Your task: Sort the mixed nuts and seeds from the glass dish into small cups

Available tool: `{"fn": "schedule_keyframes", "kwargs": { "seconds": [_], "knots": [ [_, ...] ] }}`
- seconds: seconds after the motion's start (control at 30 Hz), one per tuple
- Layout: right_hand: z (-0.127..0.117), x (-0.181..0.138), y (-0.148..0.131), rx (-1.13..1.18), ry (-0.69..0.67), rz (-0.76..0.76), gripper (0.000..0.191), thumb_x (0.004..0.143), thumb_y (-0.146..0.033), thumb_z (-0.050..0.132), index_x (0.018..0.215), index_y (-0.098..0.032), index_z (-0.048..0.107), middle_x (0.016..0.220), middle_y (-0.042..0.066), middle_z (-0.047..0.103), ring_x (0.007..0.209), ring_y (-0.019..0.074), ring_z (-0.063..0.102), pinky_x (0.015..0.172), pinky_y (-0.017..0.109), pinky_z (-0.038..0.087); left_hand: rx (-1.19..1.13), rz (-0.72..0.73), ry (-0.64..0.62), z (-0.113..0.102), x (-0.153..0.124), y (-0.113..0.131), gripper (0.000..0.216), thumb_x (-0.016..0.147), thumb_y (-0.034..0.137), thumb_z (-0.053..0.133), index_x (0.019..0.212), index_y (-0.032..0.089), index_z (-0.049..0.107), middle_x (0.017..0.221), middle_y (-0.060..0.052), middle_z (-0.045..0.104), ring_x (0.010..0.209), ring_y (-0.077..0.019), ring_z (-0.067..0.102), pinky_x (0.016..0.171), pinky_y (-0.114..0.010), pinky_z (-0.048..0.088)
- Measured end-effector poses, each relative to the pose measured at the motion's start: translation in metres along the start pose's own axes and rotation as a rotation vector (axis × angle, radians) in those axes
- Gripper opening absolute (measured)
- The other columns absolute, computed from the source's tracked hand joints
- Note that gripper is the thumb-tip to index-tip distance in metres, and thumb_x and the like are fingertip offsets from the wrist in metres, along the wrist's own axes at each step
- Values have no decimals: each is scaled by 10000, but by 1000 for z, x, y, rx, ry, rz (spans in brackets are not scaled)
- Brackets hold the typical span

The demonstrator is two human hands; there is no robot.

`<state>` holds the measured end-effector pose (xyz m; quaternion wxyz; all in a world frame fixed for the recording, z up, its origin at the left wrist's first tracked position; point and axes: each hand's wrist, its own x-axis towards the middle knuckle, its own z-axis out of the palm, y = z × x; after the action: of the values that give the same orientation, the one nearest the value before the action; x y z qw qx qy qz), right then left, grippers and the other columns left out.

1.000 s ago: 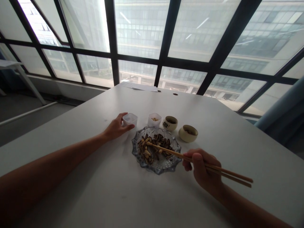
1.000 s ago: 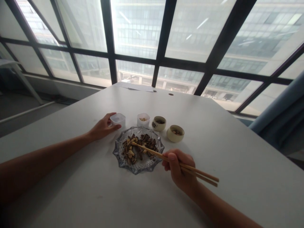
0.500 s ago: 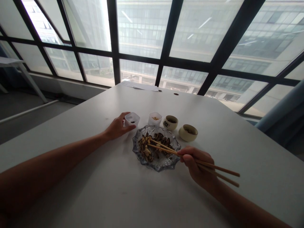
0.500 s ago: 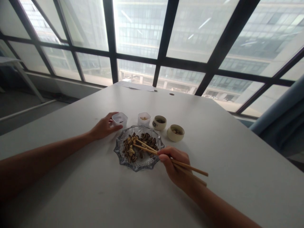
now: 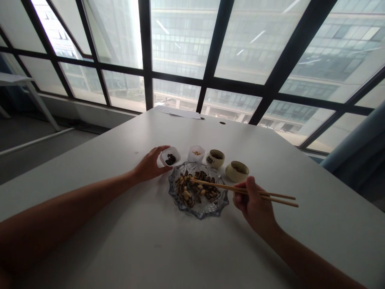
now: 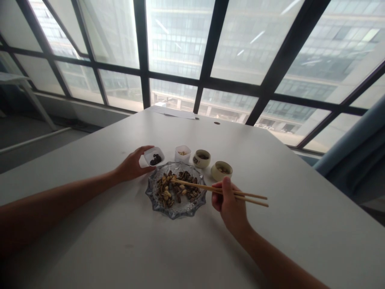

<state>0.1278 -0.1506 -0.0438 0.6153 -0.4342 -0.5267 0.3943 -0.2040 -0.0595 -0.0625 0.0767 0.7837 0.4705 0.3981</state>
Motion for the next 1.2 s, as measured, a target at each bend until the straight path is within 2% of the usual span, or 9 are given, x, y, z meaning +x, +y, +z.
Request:
{"fn": "schedule_keyframes", "kwargs": {
  "seconds": [0.1,0.23,0.33,0.53,0.7,0.77,0.9,1.03,1.2],
  "knots": [
    [-1,7,-5,45,33,-19,506,852,-673,616,686,-195,611,404,-39,490,298,95,394,300,215,289,-5,25,5,1,-1,0,730,751,488,718,1374,191,479,1347,-157,604,1230,-318,594,1061,-473,469],
    [0,19,-24,-98,114,-296,480,884,-637,607,719,-188,646,464,-18,552,359,100,469,344,219,342,-16,29,7,2,0,-1,716,754,471,724,1364,180,487,1318,-165,617,1218,-320,602,1058,-476,472],
    [8,40,-34,-233,88,-424,480,890,-640,594,736,-188,647,497,-5,584,389,110,504,372,231,387,-29,25,11,2,0,-1,710,749,466,731,1357,185,496,1315,-163,619,1217,-324,602,1054,-481,475],
    [26,79,-33,-278,-12,-295,521,824,-695,632,735,-182,654,536,4,609,409,110,512,377,227,403,-43,7,2,3,0,-1,719,741,464,735,1364,199,494,1322,-158,620,1220,-328,600,1050,-495,475],
    [22,61,-45,-240,55,-328,542,877,-675,579,664,-183,652,471,4,567,377,105,479,356,226,368,-48,15,3,3,1,-1,715,745,479,726,1362,196,498,1323,-155,619,1220,-322,601,1049,-480,480],
    [16,48,-48,-304,-5,-320,532,900,-639,575,635,-184,650,440,1,548,345,100,457,331,225,342,-47,13,-2,3,1,-1,716,748,478,723,1364,192,496,1325,-155,617,1225,-320,597,1054,-478,476],
    [8,28,-51,-514,-211,-351,444,915,-523,625,624,-190,657,495,22,610,392,116,517,369,237,405,-43,5,-18,3,1,-1,724,752,487,721,1371,194,487,1346,-156,606,1234,-324,590,1052,-489,476],
    [2,14,-62,-654,-410,-393,482,945,-480,587,554,-200,626,431,12,566,363,111,488,360,243,385,-49,8,-13,3,1,-2,720,758,495,717,1371,193,490,1343,-158,608,1232,-326,591,1046,-490,480],
    [1,15,-79,-698,-387,-417,463,947,-496,580,605,-190,649,460,15,579,376,108,497,377,237,387,-38,21,-17,4,1,-4,732,759,506,718,1376,185,489,1344,-166,604,1222,-332,596,1034,-495,489]
  ]
}}
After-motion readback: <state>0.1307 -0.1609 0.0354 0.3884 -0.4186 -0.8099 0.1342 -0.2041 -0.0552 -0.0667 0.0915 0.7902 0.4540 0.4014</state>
